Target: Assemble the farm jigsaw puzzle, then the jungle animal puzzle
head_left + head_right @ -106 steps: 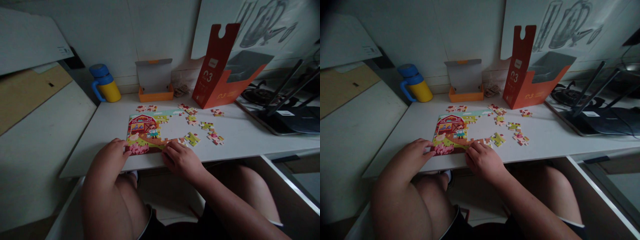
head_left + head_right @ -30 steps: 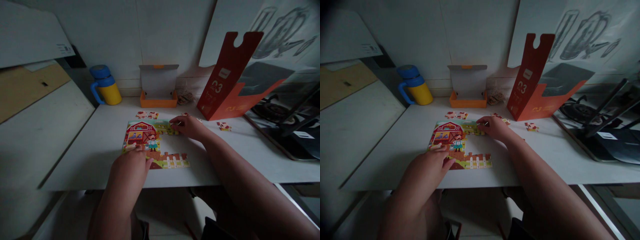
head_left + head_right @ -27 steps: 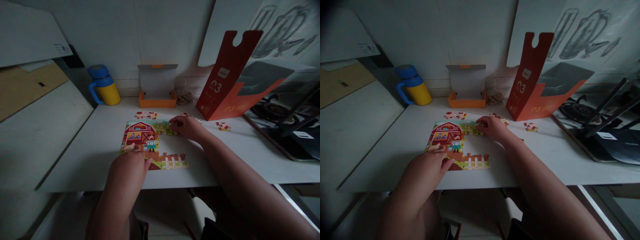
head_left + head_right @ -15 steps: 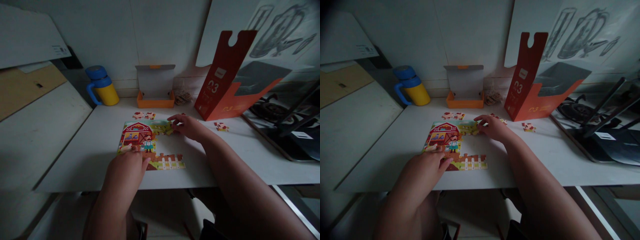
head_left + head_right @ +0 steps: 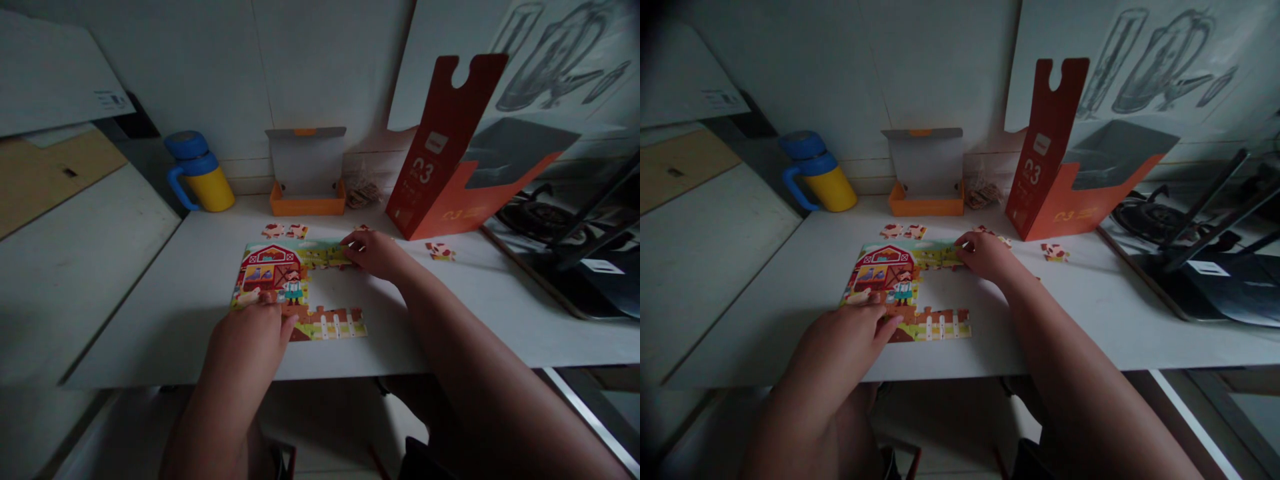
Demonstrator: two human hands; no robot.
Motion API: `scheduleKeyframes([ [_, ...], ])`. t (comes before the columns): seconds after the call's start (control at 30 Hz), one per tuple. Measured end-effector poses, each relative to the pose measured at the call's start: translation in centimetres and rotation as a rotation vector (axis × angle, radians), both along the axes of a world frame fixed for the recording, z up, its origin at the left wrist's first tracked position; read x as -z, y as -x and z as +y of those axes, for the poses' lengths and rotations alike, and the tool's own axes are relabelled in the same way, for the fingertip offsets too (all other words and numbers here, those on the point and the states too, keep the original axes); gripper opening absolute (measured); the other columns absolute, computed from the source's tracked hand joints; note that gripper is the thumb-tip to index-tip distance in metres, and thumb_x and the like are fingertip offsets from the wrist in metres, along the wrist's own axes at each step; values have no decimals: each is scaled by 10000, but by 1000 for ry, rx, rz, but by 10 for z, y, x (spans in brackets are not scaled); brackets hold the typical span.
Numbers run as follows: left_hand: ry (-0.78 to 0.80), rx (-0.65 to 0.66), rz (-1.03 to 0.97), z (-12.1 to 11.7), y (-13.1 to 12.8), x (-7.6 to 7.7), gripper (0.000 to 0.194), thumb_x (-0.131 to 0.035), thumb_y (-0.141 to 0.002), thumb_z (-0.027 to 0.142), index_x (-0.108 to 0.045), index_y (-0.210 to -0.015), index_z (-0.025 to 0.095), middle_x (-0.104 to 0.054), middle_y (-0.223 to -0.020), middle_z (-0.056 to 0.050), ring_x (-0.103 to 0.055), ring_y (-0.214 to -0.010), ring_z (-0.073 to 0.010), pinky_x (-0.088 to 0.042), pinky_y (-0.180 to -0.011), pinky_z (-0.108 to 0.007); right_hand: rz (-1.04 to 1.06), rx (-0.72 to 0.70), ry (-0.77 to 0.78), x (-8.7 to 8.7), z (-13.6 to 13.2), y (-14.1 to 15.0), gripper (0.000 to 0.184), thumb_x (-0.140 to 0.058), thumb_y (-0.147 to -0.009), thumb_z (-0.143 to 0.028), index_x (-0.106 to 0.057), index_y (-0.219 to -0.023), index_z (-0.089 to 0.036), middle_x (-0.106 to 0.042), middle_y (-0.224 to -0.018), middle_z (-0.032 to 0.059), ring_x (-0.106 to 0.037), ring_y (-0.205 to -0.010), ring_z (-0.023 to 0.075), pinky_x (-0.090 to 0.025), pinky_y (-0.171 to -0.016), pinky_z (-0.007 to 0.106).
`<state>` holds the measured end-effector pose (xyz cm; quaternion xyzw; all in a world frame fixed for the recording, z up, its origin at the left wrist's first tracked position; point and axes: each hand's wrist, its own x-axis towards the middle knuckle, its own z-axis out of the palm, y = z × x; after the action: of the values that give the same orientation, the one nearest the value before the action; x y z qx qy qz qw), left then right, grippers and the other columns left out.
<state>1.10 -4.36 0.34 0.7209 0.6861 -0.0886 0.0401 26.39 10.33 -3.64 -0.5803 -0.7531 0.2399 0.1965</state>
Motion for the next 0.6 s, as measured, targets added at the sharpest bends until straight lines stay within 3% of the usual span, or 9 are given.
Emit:
scheduleKeyframes([
  [0.17, 7, 21, -14, 1, -1, -1, 427, -472, -1076, 452, -766, -1165, 156, -798, -1091, -180, -760, -899, -319, -509, -702, -388, -92, 19, -88, 1, -2, 4, 187, -690, -940, -277, -814, -1072, -231, -817, -948, 54, -710, -773, 199, -483, -694, 312],
  [0.6, 36, -12, 9, 2, -3, -2, 428, -470, -1077, 459, -769, -1170, 167, -805, -1089, -167, -771, -891, -311, -496, -678, -373, -130, 46, -107, -1, -5, 8, 153, -730, -925, -280, -795, -1045, -212, -813, -959, 61, -696, -800, 195, -444, -682, 297],
])
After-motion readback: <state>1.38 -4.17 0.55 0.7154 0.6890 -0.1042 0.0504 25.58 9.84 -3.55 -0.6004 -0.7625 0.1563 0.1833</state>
